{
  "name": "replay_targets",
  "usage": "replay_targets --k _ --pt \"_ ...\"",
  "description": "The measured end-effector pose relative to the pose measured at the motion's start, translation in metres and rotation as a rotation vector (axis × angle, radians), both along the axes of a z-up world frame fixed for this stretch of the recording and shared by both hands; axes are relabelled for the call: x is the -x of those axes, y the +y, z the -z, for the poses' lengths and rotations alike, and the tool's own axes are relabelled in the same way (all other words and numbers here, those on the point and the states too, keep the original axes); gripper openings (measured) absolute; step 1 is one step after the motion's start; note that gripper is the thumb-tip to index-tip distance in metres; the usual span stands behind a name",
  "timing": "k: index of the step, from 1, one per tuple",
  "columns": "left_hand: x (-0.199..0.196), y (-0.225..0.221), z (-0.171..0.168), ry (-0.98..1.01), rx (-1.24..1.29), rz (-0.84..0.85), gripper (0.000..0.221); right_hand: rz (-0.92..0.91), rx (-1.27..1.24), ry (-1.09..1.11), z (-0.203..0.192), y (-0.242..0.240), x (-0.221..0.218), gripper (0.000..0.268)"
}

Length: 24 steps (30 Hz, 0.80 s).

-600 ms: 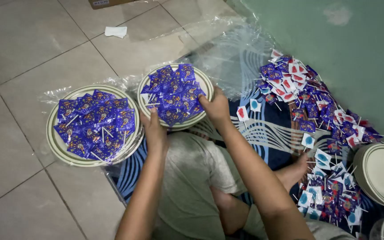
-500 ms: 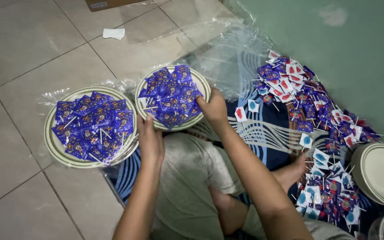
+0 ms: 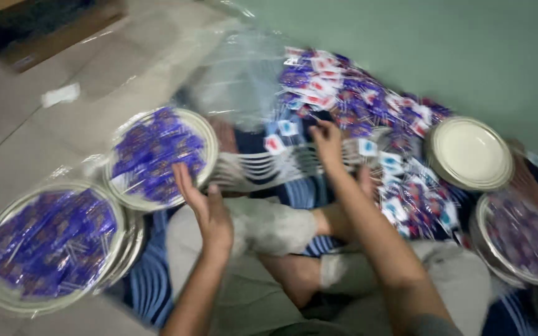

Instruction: Packaging small blue packets by placing them on plates and then into a plastic bag

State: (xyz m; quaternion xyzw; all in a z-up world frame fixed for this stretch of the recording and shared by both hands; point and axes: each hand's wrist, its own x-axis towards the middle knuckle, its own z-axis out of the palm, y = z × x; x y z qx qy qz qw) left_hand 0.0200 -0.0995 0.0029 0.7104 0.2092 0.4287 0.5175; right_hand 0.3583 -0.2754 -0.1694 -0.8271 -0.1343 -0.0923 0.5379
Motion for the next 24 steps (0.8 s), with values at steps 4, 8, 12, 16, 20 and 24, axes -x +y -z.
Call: replay_targets --k 4,8,12,16,20,24 --pt "-0.071 -0.031 0.029 0.129 0.119 0.317 0.068 0.453 0.085 0.040 0.051 -0.225 -0.068 0.039" --pt "-0.163 -0.086 0.082 0.306 0.206 0.557 0.052 0.876 0.301 -0.083 0.032 -0.395 -0.051 0.046" --pt "-0.251 -0.165 0.158 0.428 0.169 0.740 0.044 0.959 0.220 0.268 0.091 -0.486 -0.056 0.069" --pt "-0.294 -0.244 0.190 0.612 0.061 0.842 0.047 0.951 0.069 0.374 0.063 -0.444 -0.070 0.077" --pt "-0.297 -0.272 0.262 0.446 -0.765 0.451 0.049 1.022 0.003 0.425 0.043 -0.419 -0.060 0.099" --pt "-0.271 -0.253 0.239 0.490 -0.715 0.408 0.047 1.048 0.133 0.554 0.067 -0.434 -0.074 0.095"
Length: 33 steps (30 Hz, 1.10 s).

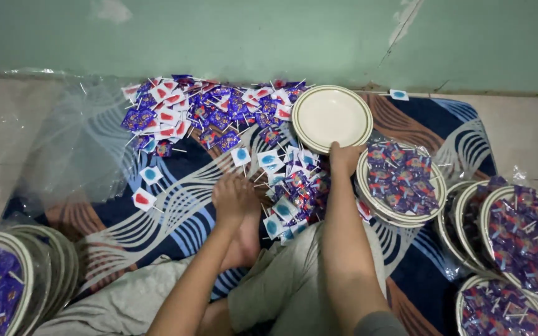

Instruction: Packaging small blue packets by placing them on plates and then into a plastic bag

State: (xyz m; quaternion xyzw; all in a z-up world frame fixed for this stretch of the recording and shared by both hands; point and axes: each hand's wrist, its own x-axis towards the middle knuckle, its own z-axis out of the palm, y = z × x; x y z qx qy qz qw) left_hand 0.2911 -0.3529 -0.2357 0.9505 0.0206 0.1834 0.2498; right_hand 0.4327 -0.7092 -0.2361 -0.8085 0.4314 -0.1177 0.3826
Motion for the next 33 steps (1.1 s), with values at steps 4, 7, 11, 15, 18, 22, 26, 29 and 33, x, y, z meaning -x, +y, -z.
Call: replay_targets --k 4,7,11,15,18,22,26,29,33 --pt "0.004 0.049 -0.020 -0.009 0.228 0.053 0.041 -0.008 0.123 0.053 -0.050 0.008 0.025 0.087" --pt "0.011 0.105 0.011 -0.027 0.217 0.010 0.049 -0.046 0.231 0.102 -0.054 -0.008 0.032 0.080" --pt "0.040 0.168 -0.001 0.023 0.391 -0.114 0.044 -0.134 0.270 -0.313 -0.048 -0.023 0.036 0.070" --pt "0.067 0.203 -0.007 -0.045 0.586 -0.230 0.038 -0.320 0.061 -0.534 -0.119 0.043 0.077 0.076" --pt "0.069 0.223 0.075 -0.012 0.704 -0.360 0.043 -0.458 -0.185 -0.311 -0.132 0.142 0.082 0.086" --pt "0.077 0.213 0.040 0.026 0.830 -0.395 0.044 -0.677 -0.162 0.062 -0.147 0.253 0.121 0.081" --pt "0.080 0.220 0.016 0.065 0.843 -0.453 0.051 -0.983 -0.454 -0.151 -0.120 0.301 0.150 0.085" --pt "0.063 0.245 0.047 0.115 0.579 -0.559 0.048 -1.114 -0.288 -0.110 -0.119 0.301 0.148 0.075" --pt "0.051 0.248 -0.015 0.580 0.216 -0.540 0.057 -1.205 0.249 0.043 -0.106 0.304 0.148 0.075"
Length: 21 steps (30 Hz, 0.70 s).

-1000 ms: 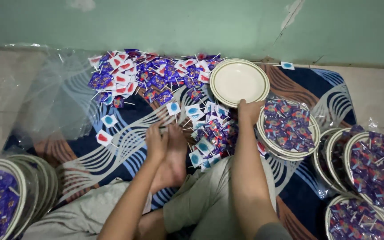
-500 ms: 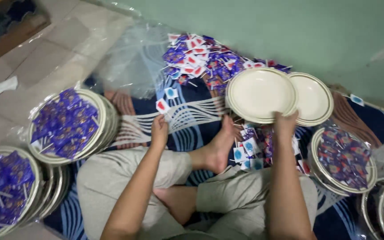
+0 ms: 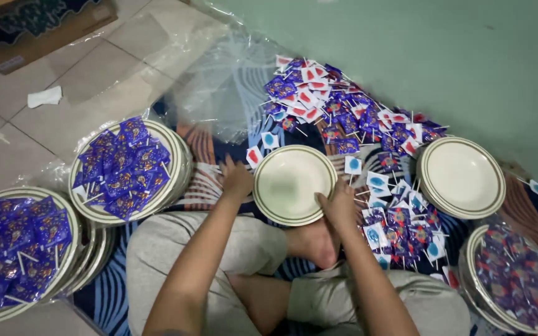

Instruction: Packaging small blue packets by placing them on plates and then into a plastic bag

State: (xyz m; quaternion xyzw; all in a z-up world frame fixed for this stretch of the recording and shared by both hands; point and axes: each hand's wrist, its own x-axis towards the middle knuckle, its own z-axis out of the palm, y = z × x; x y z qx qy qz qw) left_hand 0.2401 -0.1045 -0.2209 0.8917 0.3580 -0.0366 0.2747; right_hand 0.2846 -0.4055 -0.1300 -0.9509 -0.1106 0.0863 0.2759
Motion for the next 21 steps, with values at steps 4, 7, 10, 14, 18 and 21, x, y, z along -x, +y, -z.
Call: replay_targets --k 4,7,10,14,18,21 --pt "-0.021 0.041 0.021 -0.019 -0.635 0.086 0.048 0.028 0.247 0.116 0.043 -0.001 -0.022 0.077" --pt "-0.032 0.067 0.025 0.032 -0.591 0.197 0.045 0.040 0.252 0.214 0.057 0.000 -0.031 0.077" --pt "-0.033 0.064 -0.011 -0.101 -0.719 0.371 0.031 0.025 0.264 0.207 0.032 0.007 -0.023 0.074" --pt "-0.034 0.028 -0.059 -0.495 -0.416 0.431 0.018 -0.037 0.364 -0.104 -0.041 0.013 -0.001 0.041" --pt "-0.028 -0.063 -0.065 -0.629 -0.727 0.548 0.022 -0.216 -0.212 -0.167 -0.065 0.017 0.010 0.066" --pt "-0.018 -0.105 -0.038 -0.724 -0.440 0.674 0.037 -0.234 -0.557 0.056 -0.097 0.037 0.032 0.059"
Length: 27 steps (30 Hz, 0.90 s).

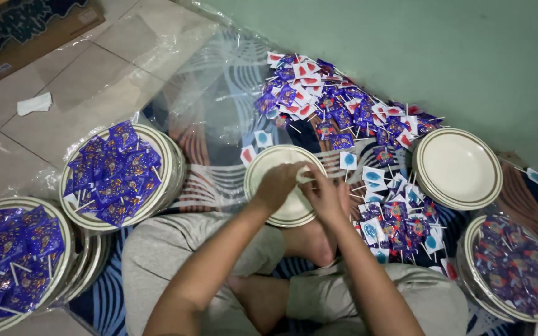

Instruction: Packaging small blue packets by placing them on plates and then into a plastic bag

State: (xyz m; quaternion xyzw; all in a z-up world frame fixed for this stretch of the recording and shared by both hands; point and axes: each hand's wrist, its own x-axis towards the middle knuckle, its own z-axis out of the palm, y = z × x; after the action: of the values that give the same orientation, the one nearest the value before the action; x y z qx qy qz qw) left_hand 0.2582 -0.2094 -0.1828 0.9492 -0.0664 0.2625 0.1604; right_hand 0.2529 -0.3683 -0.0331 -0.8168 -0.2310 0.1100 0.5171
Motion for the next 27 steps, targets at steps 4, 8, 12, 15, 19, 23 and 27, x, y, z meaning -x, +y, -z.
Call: replay_targets --k 4,8,12,15,19,23,27 --pt "0.030 -0.014 -0.022 -0.003 0.091 0.068 0.065 0.067 0.040 -0.107 0.140 -0.021 -0.039 0.023" --pt "0.082 0.001 -0.038 0.468 0.078 -0.218 0.053 0.183 0.079 -0.146 0.117 -0.026 -0.034 0.012" --pt "0.119 0.028 -0.021 0.804 0.102 -0.443 0.029 0.320 -0.197 0.133 0.100 -0.018 -0.037 0.011" --pt "0.116 0.052 0.035 0.647 0.239 -0.368 0.022 0.334 -0.033 -0.071 0.115 -0.022 -0.052 0.018" --pt "0.109 0.074 -0.019 0.593 0.301 -0.450 0.010 0.308 0.291 -0.184 0.094 -0.029 -0.060 0.068" --pt "0.104 0.089 -0.014 0.478 0.600 -0.399 0.042 0.292 0.843 -0.318 0.143 -0.027 -0.086 0.053" --pt "0.088 0.098 0.021 0.327 0.817 -0.398 0.024 0.337 0.324 0.113 0.104 -0.029 -0.070 0.040"
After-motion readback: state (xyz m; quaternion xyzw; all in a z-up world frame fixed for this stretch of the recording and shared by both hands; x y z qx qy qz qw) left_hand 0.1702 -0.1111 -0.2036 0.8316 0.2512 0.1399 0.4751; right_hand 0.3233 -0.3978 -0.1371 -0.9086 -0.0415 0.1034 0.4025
